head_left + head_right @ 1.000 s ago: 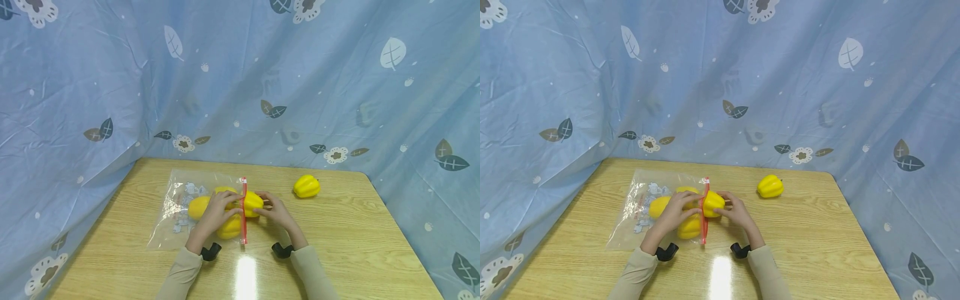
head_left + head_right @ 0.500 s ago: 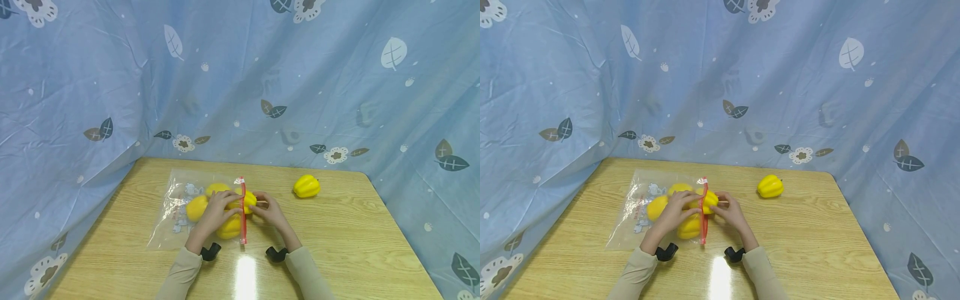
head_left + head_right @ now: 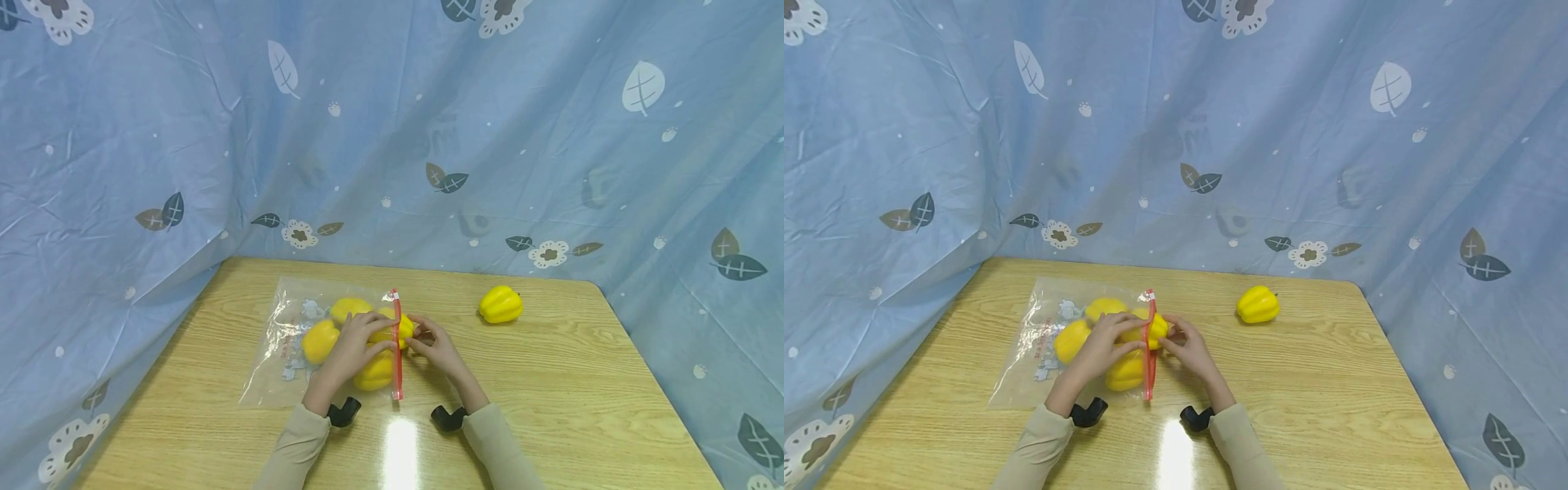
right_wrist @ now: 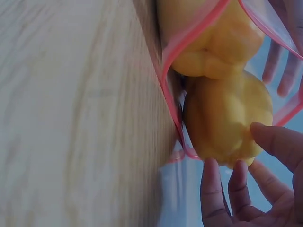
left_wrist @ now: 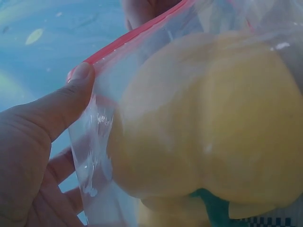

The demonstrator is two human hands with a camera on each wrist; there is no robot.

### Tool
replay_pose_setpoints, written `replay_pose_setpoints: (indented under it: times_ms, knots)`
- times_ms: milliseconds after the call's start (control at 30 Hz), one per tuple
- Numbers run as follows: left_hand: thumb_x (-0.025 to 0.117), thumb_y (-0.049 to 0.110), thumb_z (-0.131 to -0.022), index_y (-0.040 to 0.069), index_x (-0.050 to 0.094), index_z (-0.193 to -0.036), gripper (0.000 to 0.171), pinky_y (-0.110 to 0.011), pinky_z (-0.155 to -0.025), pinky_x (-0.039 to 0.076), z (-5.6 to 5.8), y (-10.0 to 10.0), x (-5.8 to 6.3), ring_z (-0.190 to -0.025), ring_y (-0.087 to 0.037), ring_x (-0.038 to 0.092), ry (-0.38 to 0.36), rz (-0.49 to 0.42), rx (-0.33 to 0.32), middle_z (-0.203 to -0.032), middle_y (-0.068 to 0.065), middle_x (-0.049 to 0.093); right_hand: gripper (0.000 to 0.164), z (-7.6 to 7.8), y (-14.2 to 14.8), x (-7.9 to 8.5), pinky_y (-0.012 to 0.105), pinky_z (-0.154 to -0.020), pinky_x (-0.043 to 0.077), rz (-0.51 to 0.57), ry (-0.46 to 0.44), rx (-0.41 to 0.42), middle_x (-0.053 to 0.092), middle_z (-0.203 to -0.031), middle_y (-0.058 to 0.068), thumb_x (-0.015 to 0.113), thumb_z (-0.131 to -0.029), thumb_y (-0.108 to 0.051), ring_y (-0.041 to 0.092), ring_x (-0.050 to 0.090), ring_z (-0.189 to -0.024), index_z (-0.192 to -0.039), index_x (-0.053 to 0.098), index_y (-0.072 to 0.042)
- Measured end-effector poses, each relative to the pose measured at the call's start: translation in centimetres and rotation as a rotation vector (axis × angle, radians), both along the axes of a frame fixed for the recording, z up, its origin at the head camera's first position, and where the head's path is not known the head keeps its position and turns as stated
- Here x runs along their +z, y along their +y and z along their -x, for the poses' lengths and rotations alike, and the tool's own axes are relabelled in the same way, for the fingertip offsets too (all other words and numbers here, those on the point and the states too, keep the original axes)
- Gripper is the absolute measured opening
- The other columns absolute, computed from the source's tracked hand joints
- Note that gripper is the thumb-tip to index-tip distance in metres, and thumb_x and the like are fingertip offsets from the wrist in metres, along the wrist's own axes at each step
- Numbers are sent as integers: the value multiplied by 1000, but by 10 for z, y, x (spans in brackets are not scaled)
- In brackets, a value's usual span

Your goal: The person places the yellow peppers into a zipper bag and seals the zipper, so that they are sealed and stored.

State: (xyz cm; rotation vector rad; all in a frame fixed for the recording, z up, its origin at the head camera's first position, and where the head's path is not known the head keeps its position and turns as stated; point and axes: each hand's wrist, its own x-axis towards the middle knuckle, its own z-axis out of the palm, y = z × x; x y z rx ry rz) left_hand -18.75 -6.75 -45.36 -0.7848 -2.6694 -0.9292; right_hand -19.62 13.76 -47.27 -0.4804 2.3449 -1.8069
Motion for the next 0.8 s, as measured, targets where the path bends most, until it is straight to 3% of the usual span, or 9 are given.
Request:
replay_pose_setpoints:
  times_ms: [167, 367, 433, 800]
  knots:
    - [66, 36, -83, 20, 62, -122, 42, -68, -105, 16, 0, 0, -1, -112, -26, 51, 5, -3, 2, -117, 0, 61, 48, -1, -1, 0, 54, -80, 51, 29, -35, 27, 48, -108, 33, 57, -90, -1, 33, 55, -95, -135, 40, 6]
    - [67, 35, -83, 20, 63, -121, 42, -67, -105, 17, 0, 1, -1, -113, -27, 51, 4, -6, 11, -117, -1, 61, 49, -1, -3, -1, 30, -84, 51, 22, 16, 52, 51, -111, 32, 58, -89, 0, 42, 53, -105, -135, 40, 7]
    - [67, 35, -83, 20, 63, -121, 42, -67, -105, 18, 0, 1, -1, -114, -27, 50, 1, -9, 9, -117, -1, 61, 49, -1, -4, -2, 28, -86, 50, 34, 25, 64, 52, -113, 32, 58, -89, 0, 44, 52, -107, -135, 40, 6]
    - [65, 35, -84, 17, 62, -121, 42, -61, -109, 15, 1, 1, 0, -114, -25, 52, 33, 27, -11, -116, -2, 62, 67, -3, -10, -4, 52, -96, 43, 97, 44, 99, 49, -125, 32, 56, -90, 1, 45, 47, -115, -145, 17, 3]
